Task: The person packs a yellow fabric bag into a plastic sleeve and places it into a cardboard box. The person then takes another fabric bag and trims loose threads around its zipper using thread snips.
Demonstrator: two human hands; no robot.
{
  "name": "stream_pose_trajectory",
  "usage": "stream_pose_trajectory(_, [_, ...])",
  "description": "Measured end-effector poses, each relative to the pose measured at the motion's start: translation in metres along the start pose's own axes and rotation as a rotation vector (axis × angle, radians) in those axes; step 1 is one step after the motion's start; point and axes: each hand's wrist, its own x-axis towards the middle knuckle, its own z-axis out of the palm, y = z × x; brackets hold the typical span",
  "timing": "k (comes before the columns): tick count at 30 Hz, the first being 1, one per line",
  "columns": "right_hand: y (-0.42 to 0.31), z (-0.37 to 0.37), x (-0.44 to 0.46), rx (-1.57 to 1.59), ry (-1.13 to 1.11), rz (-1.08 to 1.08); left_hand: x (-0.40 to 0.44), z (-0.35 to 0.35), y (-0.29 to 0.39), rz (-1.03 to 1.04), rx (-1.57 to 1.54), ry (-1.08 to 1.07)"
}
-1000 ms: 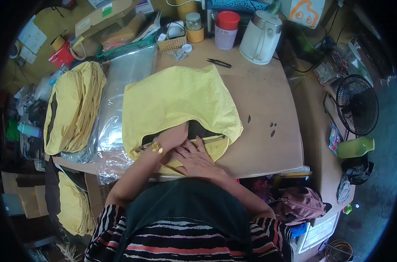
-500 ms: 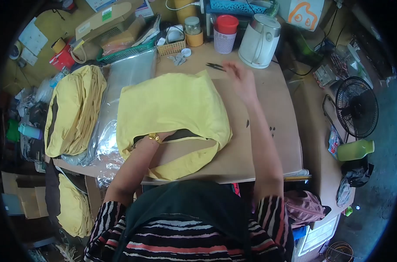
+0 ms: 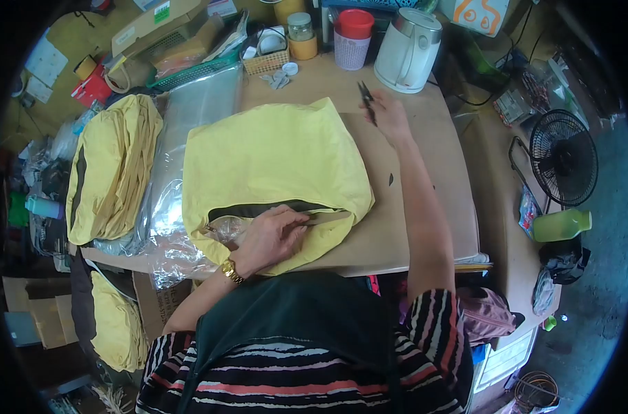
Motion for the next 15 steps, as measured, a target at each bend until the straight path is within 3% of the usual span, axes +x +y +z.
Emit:
stream_pose_trajectory(1, [-0.007, -0.003, -0.031, 0.218, 0.074, -0.109, 0.003, 0.004, 0.001, -0.039, -0.074, 0.027])
stream_pose_trajectory(2, [-0.019, -0.010, -0.065, 0.041, 0.093, -0.116, 0.005, 0.007, 0.002, -0.079, -0.147, 0.053])
stream_pose_trajectory(4, [-0.026, -0.016, -0.132, 0.178, 0.057, -0.005, 0.010, 0.013, 0.004, -0.063, -0.161, 0.076])
stream_pose_trajectory(6, [-0.033, -0.006, -0.192, 0.024, 0.026, -0.074, 0.015, 0.017, 0.006, -0.047, -0.175, 0.098])
stream_pose_trajectory(7, [-0.041, 0.006, -0.213, -0.444, 0.052, -0.256, 0.016, 0.019, 0.007, -0.034, -0.170, 0.105])
stream_pose_trajectory(10, [-0.026, 0.027, -0.228, -0.629, 0.210, -0.386, 0.022, 0.022, 0.014, -0.036, -0.195, 0.115])
stream_pose_trajectory(15, [-0.016, 0.027, -0.223, -0.505, 0.155, -0.276, 0.033, 0.028, 0.011, -0.066, -0.243, 0.162])
